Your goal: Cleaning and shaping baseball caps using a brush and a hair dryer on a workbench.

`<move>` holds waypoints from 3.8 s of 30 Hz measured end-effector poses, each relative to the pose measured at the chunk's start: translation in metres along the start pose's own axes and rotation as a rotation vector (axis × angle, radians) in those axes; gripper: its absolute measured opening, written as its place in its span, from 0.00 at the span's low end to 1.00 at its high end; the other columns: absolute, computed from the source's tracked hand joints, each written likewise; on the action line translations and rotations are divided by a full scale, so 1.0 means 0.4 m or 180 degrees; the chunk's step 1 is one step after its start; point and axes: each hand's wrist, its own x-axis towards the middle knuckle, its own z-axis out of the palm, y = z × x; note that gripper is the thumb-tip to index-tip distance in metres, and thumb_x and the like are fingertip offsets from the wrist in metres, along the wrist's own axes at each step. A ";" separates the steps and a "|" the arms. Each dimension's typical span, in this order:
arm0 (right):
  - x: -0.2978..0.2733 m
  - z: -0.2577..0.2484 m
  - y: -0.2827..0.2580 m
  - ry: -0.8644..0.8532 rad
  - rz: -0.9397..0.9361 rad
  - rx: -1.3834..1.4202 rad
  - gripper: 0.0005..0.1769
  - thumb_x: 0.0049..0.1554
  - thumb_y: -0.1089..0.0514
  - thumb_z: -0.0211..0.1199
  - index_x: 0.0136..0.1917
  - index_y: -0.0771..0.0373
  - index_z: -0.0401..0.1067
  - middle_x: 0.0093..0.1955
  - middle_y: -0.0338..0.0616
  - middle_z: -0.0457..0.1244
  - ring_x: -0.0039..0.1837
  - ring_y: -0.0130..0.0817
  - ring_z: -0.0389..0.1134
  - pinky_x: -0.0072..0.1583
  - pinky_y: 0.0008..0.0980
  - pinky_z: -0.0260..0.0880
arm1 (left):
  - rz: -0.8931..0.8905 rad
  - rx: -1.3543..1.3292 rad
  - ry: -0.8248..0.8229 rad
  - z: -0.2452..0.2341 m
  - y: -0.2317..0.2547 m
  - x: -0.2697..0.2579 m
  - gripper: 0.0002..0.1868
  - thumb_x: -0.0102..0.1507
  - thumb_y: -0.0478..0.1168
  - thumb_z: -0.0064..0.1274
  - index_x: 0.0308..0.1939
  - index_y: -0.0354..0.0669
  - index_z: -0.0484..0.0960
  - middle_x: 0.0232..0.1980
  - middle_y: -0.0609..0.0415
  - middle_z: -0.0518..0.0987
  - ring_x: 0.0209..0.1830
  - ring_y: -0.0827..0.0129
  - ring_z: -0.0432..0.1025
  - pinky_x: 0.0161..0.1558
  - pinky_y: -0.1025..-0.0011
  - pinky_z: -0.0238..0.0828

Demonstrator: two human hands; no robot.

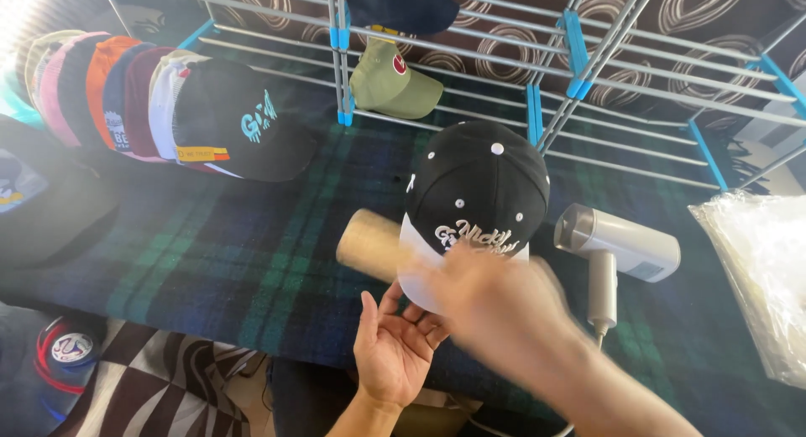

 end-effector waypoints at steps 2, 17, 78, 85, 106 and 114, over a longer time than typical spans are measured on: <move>-0.037 0.083 -0.020 0.1276 -0.2095 0.0071 0.21 0.55 0.56 0.65 0.63 0.51 0.75 0.32 0.37 0.57 0.27 0.41 0.63 0.22 0.43 0.59 | 0.0122 -0.0122 0.0057 0.004 0.000 0.002 0.31 0.70 0.60 0.37 0.66 0.45 0.76 0.63 0.48 0.80 0.62 0.59 0.74 0.56 0.62 0.74; 0.076 0.178 -0.130 0.1321 -0.1743 -0.1046 0.20 0.41 0.58 0.66 0.49 0.58 0.78 0.35 0.33 0.64 0.29 0.30 0.67 0.25 0.30 0.64 | 0.0035 -0.0144 0.0597 -0.012 -0.004 -0.006 0.27 0.69 0.51 0.37 0.66 0.43 0.78 0.60 0.47 0.82 0.58 0.61 0.75 0.48 0.66 0.74; 0.289 0.414 0.438 -0.0301 0.1230 0.6796 0.06 0.61 0.54 0.64 0.50 0.57 0.75 0.29 0.33 0.61 0.33 0.26 0.61 0.33 0.24 0.53 | 0.0127 0.3232 0.0907 0.244 0.218 0.464 0.22 0.61 0.31 0.55 0.60 0.33 0.79 0.34 0.53 0.78 0.27 0.73 0.71 0.27 0.77 0.73; 0.224 0.148 0.340 0.0382 0.0387 0.6891 0.05 0.61 0.61 0.62 0.49 0.64 0.74 0.28 0.37 0.60 0.30 0.27 0.61 0.32 0.24 0.56 | 0.0716 0.3065 0.0254 0.413 0.196 0.346 0.18 0.62 0.30 0.55 0.57 0.29 0.81 0.32 0.55 0.74 0.26 0.78 0.66 0.26 0.82 0.67; 0.032 0.212 0.392 0.1171 -0.1962 0.4018 0.44 0.49 0.43 0.73 0.74 0.57 0.65 0.76 0.50 0.47 0.72 0.39 0.56 0.75 0.42 0.61 | 0.2183 0.3422 -0.1146 0.180 0.191 0.132 0.15 0.72 0.35 0.45 0.61 0.44 0.80 0.57 0.54 0.71 0.59 0.70 0.65 0.65 0.70 0.64; -0.012 0.200 0.367 0.1449 -0.1653 0.3149 0.38 0.56 0.39 0.62 0.74 0.59 0.64 0.75 0.56 0.50 0.77 0.47 0.54 0.79 0.49 0.56 | 0.3716 0.6369 -0.2926 0.262 0.215 0.035 0.46 0.61 0.75 0.52 0.75 0.54 0.66 0.81 0.42 0.59 0.84 0.41 0.54 0.80 0.41 0.55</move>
